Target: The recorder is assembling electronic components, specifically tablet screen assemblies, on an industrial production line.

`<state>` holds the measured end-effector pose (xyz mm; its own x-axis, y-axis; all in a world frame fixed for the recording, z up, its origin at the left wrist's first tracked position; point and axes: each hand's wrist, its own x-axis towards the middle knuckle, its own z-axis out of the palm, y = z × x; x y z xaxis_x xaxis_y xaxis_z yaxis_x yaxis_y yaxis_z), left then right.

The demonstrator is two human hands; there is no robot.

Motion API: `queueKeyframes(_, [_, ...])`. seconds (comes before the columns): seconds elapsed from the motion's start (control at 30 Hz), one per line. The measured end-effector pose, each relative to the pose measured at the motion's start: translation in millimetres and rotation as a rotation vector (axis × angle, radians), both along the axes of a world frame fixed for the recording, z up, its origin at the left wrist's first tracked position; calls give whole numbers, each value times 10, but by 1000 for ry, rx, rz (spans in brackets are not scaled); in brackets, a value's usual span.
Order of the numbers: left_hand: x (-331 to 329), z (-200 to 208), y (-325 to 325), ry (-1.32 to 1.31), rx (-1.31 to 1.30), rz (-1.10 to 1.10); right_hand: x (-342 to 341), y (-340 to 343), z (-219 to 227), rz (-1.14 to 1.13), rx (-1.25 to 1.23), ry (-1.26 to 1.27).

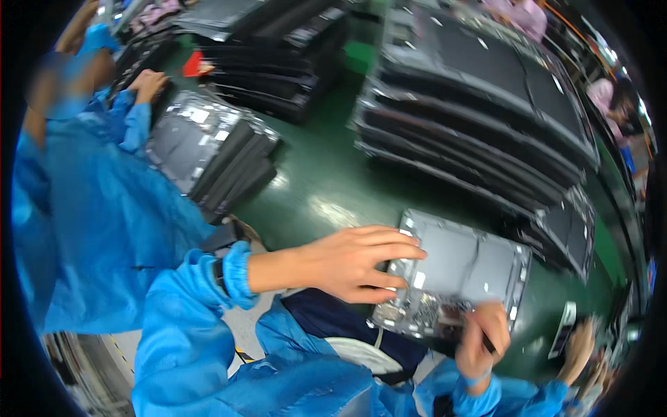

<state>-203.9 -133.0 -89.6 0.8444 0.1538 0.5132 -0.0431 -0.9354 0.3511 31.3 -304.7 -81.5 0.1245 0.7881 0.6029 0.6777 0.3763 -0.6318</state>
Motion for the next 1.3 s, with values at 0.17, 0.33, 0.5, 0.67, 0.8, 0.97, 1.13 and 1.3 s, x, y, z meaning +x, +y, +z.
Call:
queueKeyframes(0.17, [601,-205,102,-146,-253,308,-231,-497,-392,-564,93,304])
queueKeyframes(0.33, [630,273,-83,627,-518,359,-415,-359,-410,-697,335,-14])
queueKeyframes(0.5, [25,-349,-785,220,-814,250,-407,-408,-666,-393,635,342])
queueKeyframes(0.67, [-1070,294,-1286,-172,-1303,586,-734,-234,-427,-140,718,490])
queueKeyframes(0.8, [-1543,453,-1051,-712,-1110,1094,-663,-290,-252,32,499,565])
queueKeyframes(0.97, [-1898,347,-120,-1111,-783,1181,-538,-207,-109,84,161,328])
queueKeyframes(1.13, [-1908,246,499,-495,360,2110,-524,16,311,-44,46,409])
queueKeyframes(1.3, [-198,1265,652,-573,196,943,-96,187,273,-145,69,701])
